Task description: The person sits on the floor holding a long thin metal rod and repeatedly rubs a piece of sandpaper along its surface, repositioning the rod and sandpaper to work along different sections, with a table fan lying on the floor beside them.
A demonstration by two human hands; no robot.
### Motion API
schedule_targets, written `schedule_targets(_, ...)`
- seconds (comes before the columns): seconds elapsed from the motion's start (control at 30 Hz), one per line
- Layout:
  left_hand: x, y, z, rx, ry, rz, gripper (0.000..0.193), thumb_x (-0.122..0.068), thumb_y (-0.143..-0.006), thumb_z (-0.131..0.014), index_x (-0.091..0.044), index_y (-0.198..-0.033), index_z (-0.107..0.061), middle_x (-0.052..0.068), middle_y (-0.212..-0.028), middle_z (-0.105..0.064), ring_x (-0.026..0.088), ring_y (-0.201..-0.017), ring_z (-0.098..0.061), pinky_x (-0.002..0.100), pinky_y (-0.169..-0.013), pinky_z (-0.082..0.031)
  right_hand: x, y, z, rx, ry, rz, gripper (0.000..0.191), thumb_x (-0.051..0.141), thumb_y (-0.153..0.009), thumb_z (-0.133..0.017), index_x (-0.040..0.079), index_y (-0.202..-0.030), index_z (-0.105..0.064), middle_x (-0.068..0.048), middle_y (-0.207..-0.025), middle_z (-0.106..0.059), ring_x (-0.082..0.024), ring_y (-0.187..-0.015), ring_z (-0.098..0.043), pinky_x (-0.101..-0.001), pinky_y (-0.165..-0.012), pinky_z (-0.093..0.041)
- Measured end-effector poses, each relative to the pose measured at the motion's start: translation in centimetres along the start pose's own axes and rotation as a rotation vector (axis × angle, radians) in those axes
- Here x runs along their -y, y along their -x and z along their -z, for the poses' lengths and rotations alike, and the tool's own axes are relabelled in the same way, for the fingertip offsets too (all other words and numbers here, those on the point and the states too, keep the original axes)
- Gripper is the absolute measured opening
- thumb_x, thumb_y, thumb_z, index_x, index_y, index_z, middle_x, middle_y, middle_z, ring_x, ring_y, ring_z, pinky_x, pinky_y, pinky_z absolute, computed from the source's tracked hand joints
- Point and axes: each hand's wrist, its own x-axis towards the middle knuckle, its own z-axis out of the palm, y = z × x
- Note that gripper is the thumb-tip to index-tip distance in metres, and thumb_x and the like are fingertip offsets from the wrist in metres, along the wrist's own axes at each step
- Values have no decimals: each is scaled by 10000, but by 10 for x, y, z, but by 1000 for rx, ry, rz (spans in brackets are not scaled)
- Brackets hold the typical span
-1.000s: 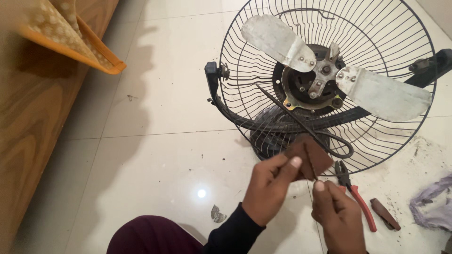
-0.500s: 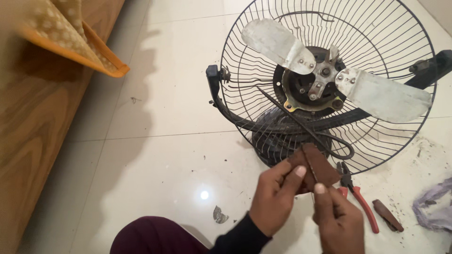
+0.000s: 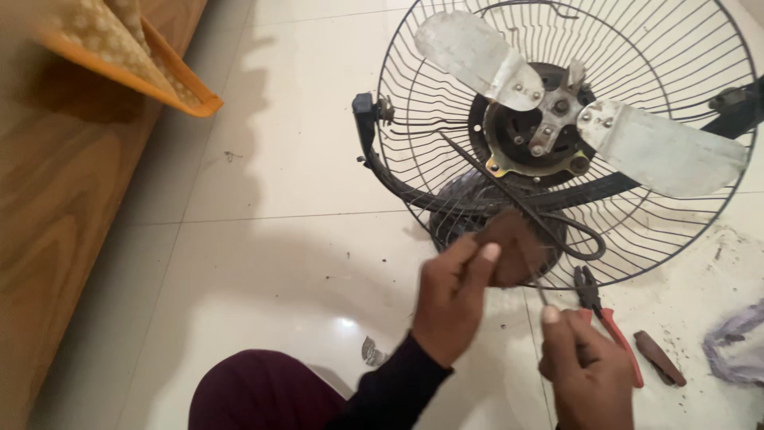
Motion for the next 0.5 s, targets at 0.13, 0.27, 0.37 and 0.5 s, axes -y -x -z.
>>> schedule_targets(0.13,-3,1,8,-8,-61,-156,215,-137,-1063,-573,49,-1094,-675,90,-754,-681,75,-666,-585,276,-632,-500,-6,0,4,41,-97,22,380,167,-1036,-634,-39,-728,-548,18,-599,-388,-75,-518,-322,-259,-494,-270)
schedule_targets(0.27,-5,3,9,-6,-187,-140,216,-122,-1019,-589,37,-1107,-705,128,-696,-649,140,-567,-574,290,-552,-455,-6,-12,32,100,-128,-18,235,139,-1025,-641,-42,-876,-650,26,-622,-412,-75,-522,-353,-274,-458,-287)
schedule_targets(0.37,-8,3,8,51,-186,-202,200,-110,-1009,-601,35,-1088,-713,137,-777,-697,179,-625,-653,306,-577,-490,1,-17,56,88,-22,-110,181,125,-980,-649,-29,-932,-732,4,-633,-492,-83,-542,-406,-266,-493,-335)
schedule_targets(0.5,-11,5,9,99,-165,-327,179,-102,-1011,-626,38,-1096,-698,157,-898,-723,237,-773,-738,330,-677,-557,21,-12,66,70,249,8,333,175,-1036,-660,-86,-833,-618,-101,-598,-490,-149,-570,-405,-318,-492,-337)
